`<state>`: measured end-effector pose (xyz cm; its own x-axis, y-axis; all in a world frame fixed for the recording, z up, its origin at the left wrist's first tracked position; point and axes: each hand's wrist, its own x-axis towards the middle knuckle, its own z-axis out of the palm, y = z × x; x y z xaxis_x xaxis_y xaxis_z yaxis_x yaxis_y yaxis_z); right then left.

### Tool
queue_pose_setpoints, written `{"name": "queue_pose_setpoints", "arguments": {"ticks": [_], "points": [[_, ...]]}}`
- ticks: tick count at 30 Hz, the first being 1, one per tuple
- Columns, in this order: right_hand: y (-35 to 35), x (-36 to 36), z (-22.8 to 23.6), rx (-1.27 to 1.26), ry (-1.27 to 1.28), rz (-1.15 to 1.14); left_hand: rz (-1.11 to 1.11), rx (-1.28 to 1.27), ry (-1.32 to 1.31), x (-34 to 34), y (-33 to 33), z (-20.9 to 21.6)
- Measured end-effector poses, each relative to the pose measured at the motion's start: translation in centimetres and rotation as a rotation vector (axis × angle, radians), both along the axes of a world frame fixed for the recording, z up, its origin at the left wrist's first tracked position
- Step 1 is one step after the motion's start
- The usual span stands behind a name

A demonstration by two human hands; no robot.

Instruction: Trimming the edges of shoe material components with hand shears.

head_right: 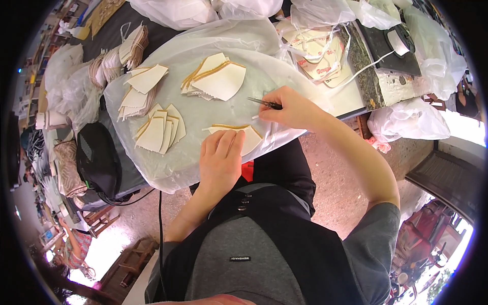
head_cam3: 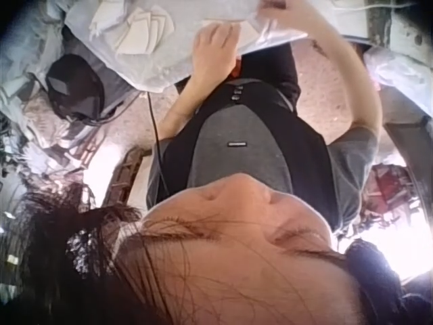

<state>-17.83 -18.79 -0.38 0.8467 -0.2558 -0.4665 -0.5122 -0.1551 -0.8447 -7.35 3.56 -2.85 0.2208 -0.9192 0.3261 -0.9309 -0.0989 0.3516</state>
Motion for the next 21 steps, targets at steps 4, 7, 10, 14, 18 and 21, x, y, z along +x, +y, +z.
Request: {"name": "queue_pose_setpoints", "arguments": {"ticks": [4, 7, 10, 14, 18, 21], "points": [[-0.1, 0.1, -0.2, 0.016, -0.001, -0.124, 0.002, -0.047, 0.101, 0.4, 0.6, -0.1], [0.8, 0.5, 0.2, -0.048, -0.056, -0.341, -0.042, -0.039, 0.185, 1.0, 1.4, 0.0], [1.6, 1.1, 0.2, 0.078, -0.168, -0.605, -0.071, -0.084, 0.151, 1.2, 1.6, -0.8], [3.5, 0.7, 0.3, -0.733, -0.619, -0.73, 0.013, -0.261, 0.1, 1.1, 1.8, -0.7], [8.5, -3.8, 0.3, 0.068, -0.4, -0.674, 0.14, -0.468, -0.05, 1.3, 1.9, -0.1], [12.0, -1.6, 1.5, 0.555, -0.376, -0.752, 0.022, -0.449, -0.11, 0.2, 1.2, 0.7]]}}
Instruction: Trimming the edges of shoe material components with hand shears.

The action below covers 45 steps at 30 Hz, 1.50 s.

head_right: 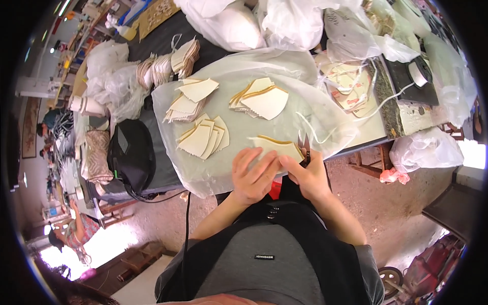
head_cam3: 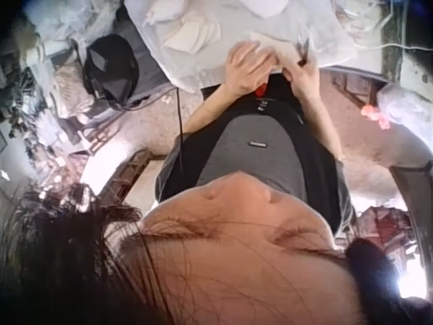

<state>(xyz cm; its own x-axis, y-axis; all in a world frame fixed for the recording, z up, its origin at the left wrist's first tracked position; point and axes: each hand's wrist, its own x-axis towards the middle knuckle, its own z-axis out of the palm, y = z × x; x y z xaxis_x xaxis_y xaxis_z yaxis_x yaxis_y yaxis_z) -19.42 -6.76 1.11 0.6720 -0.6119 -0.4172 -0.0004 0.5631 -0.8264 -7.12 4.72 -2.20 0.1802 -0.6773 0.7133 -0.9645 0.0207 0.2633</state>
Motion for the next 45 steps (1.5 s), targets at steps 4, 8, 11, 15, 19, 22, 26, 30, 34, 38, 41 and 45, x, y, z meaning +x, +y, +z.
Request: {"name": "queue_pose_setpoints", "arguments": {"ticks": [4, 8, 11, 15, 19, 22, 26, 30, 34, 38, 41, 45], "points": [[-0.5, 0.1, -0.5, -0.033, -0.024, -0.031, 0.094, -0.135, 0.3, 1.6, 1.1, 1.1], [-0.1, 0.5, 0.5, -0.179, -0.072, 0.02, 0.081, -0.019, 1.253, 3.6, 1.9, 2.6], [-0.3, 1.0, -0.8, -0.682, 0.181, 0.103, -0.044, 0.177, 1.153, 4.4, 2.2, 2.2], [-1.6, 1.8, -3.0, -0.69, 0.35, 0.005, 0.216, -0.142, 0.607, 5.0, 3.5, 4.2], [-1.8, 1.7, -2.7, -0.696, 0.273, 0.067, 0.109, -0.128, 1.092, 5.3, 1.7, 5.0], [-1.3, 1.6, -1.8, -0.573, 0.137, 0.1, 0.064, 0.115, 1.198, 5.4, 0.7, 2.8], [-1.0, 1.6, -1.1, -0.587, 0.125, 0.126, -0.085, 0.357, 1.314, 5.8, 0.9, 2.8], [-0.7, 2.7, -1.6, -0.869, 0.343, 0.05, 0.217, 0.246, 0.543, 3.3, -0.1, 3.4], [-0.1, 3.6, -1.9, -0.997, 0.385, 0.032, 0.285, 0.119, 0.178, 2.7, 0.4, 3.5], [0.2, 4.2, -2.5, -1.171, 0.327, -0.013, 0.297, 0.093, 0.151, 2.5, 1.0, 4.1], [0.2, 4.5, -2.4, -1.272, 0.271, -0.046, 0.292, 0.095, 0.137, 2.7, 1.6, 5.1], [-2.7, 2.9, -4.3, -1.327, 0.371, -0.217, 0.38, 0.044, 0.371, 5.6, 4.1, 7.3]]}}
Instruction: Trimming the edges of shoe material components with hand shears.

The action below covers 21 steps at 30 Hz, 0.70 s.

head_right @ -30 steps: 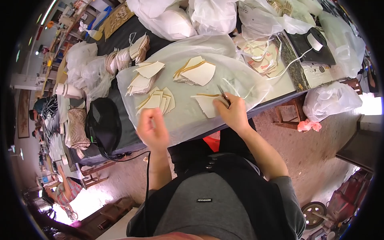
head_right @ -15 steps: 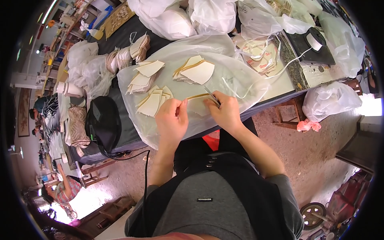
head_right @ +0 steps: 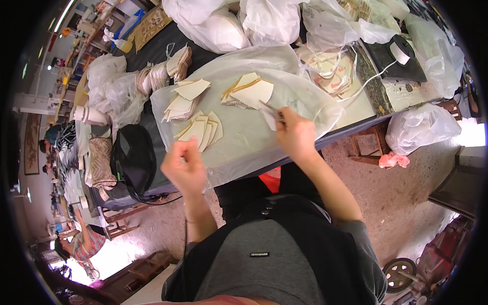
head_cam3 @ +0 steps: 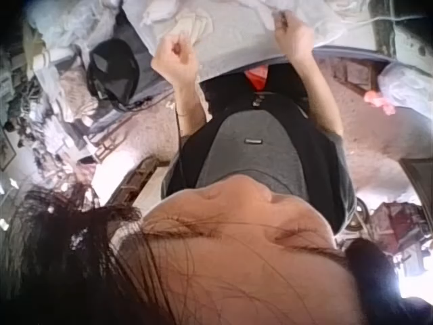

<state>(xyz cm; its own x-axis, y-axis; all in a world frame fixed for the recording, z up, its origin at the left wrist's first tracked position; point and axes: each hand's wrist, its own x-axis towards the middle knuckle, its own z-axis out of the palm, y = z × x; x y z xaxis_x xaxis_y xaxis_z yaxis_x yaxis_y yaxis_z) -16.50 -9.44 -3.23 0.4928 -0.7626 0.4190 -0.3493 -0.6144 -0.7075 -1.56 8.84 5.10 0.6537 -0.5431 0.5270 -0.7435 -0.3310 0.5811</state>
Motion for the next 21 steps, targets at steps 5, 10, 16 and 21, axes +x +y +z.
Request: {"name": "queue_pose_setpoints", "arguments": {"ticks": [5, 10, 16, 21], "points": [[-0.5, -0.3, 1.3, 0.61, 0.054, 0.178, -0.208, -0.238, 0.744, 1.4, -0.7, -0.5], [-0.4, -1.9, 2.4, 0.323, -0.138, -0.065, -0.413, -0.336, 1.035, 0.3, -1.2, -1.6], [1.2, -1.5, 5.7, 1.298, -0.386, 0.473, -0.609, -0.325, 1.319, -0.2, -1.6, -1.8], [1.0, -0.9, 5.3, 1.412, -0.274, 0.553, -0.599, -0.324, 1.381, -0.5, -1.3, -2.2]]}}
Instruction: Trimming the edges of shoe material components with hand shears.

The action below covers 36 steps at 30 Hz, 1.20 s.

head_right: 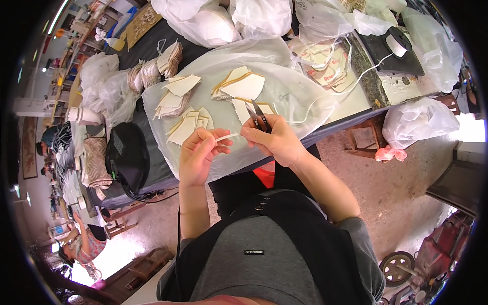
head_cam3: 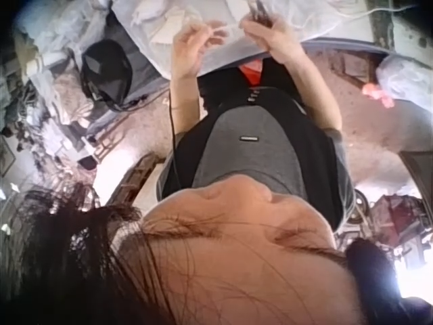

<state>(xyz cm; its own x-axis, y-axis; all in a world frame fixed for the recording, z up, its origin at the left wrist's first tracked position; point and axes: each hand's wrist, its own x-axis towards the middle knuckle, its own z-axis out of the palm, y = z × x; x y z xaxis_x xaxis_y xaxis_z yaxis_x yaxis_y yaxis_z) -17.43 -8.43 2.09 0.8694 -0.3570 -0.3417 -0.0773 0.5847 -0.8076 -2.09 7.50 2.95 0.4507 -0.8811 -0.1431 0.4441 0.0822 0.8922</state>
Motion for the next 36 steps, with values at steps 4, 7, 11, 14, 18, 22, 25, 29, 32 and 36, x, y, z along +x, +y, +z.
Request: {"name": "queue_pose_setpoints", "arguments": {"ticks": [4, 7, 11, 14, 18, 22, 25, 29, 32, 36], "points": [[-0.4, -0.5, 0.1, -0.066, 0.015, 0.002, 0.055, 0.065, -0.167, -0.3, -0.4, 0.0], [-0.2, -0.9, 0.2, -0.576, -0.014, -0.004, 0.059, 0.078, -0.5, -0.6, -1.4, 1.0], [-0.6, -1.4, 0.5, -0.628, -0.032, 0.014, -0.487, 0.299, -0.699, 0.4, -3.0, 1.9], [-0.9, -1.9, -0.5, -0.872, 0.013, -0.108, -0.457, 0.273, -0.674, 2.4, -3.6, -1.0], [-0.7, -1.8, -2.8, -1.634, 0.025, -0.16, -0.168, 0.061, -1.22, 2.2, -6.4, -2.9], [-0.9, -3.6, -4.0, -1.707, 0.057, 0.004, -0.182, 0.155, -1.473, 0.1, -3.9, -2.6], [-1.2, -4.2, -3.8, -1.743, 0.034, 0.056, -0.146, 0.223, -1.37, -0.2, -2.5, -1.9], [-1.8, -3.8, -3.5, -1.77, -0.006, 0.109, -0.177, 0.393, -0.549, 1.2, -4.0, -0.3], [-2.3, -3.2, -3.2, -1.714, -0.043, 0.168, -0.314, 0.465, -0.218, 1.7, -6.9, -1.3], [-2.5, -3.3, -3.7, -1.698, -0.068, 0.151, -0.332, 0.657, -0.312, 1.3, -7.5, -3.5]]}}
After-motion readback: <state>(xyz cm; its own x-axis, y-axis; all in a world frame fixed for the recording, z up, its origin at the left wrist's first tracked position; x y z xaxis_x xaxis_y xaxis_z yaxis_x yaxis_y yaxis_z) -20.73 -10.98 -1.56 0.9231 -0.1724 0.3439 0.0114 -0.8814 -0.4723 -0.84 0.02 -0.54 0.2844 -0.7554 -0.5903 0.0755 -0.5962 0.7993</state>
